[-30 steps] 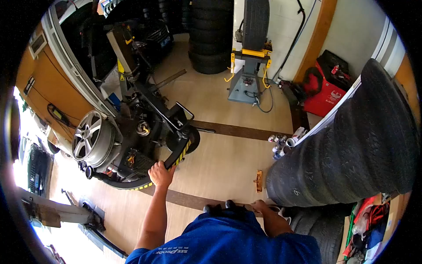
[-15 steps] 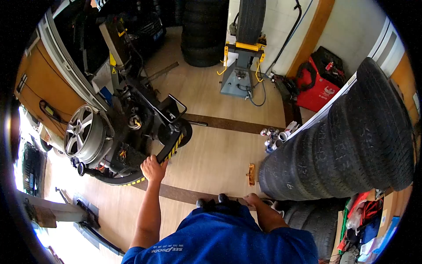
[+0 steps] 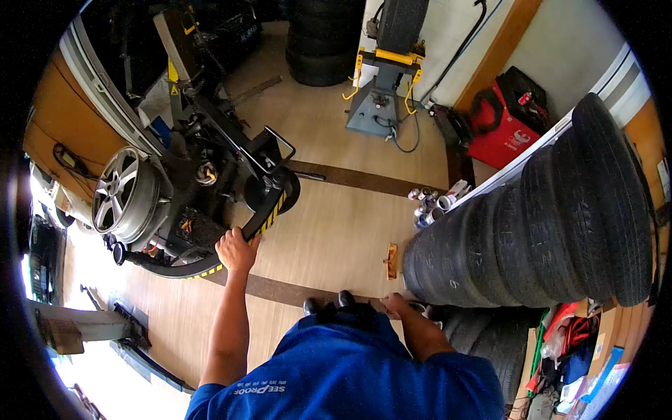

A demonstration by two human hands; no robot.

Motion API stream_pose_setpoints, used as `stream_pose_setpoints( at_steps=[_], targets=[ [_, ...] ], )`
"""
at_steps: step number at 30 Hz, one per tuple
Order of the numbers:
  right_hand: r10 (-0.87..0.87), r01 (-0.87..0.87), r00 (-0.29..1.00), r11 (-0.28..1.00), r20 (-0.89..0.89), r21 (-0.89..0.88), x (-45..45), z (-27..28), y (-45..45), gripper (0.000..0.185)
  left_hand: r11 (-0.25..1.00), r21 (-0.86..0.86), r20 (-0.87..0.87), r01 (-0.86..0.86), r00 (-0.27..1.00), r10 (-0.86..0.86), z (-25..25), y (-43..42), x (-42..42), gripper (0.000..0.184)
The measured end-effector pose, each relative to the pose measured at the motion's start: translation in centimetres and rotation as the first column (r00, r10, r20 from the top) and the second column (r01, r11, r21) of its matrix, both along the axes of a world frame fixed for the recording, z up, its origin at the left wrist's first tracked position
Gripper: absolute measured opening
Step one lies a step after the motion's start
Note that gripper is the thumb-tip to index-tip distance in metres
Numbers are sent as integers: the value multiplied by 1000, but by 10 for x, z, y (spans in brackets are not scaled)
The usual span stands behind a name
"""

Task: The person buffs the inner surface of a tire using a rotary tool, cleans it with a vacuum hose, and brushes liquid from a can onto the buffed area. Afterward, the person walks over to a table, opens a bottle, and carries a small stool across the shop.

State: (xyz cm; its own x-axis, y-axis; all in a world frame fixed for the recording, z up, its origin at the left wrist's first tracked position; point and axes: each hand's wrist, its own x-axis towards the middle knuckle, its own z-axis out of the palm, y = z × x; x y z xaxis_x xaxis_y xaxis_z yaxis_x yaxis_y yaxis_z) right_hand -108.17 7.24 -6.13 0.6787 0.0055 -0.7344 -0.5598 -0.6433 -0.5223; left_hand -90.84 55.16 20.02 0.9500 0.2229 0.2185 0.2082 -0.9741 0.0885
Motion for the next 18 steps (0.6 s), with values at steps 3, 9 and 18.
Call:
stream_pose_setpoints(
  at_steps=[3, 9, 18],
  targets=[
    [-170, 175, 979, 984, -110, 32, -1, 14, 8, 31, 1000, 2, 9, 21, 1000, -21, -1, 1, 0, 46],
    [5, -12, 996, 997, -86, -77, -4, -18, -5, 37, 998, 34, 103, 58, 993, -61, -2, -1, -1, 45],
    [-315, 454, 819, 867, -480, 205, -23, 43, 36, 78, 925, -102, 517, 366, 814, -265, -25, -8, -5, 34]
  ],
)
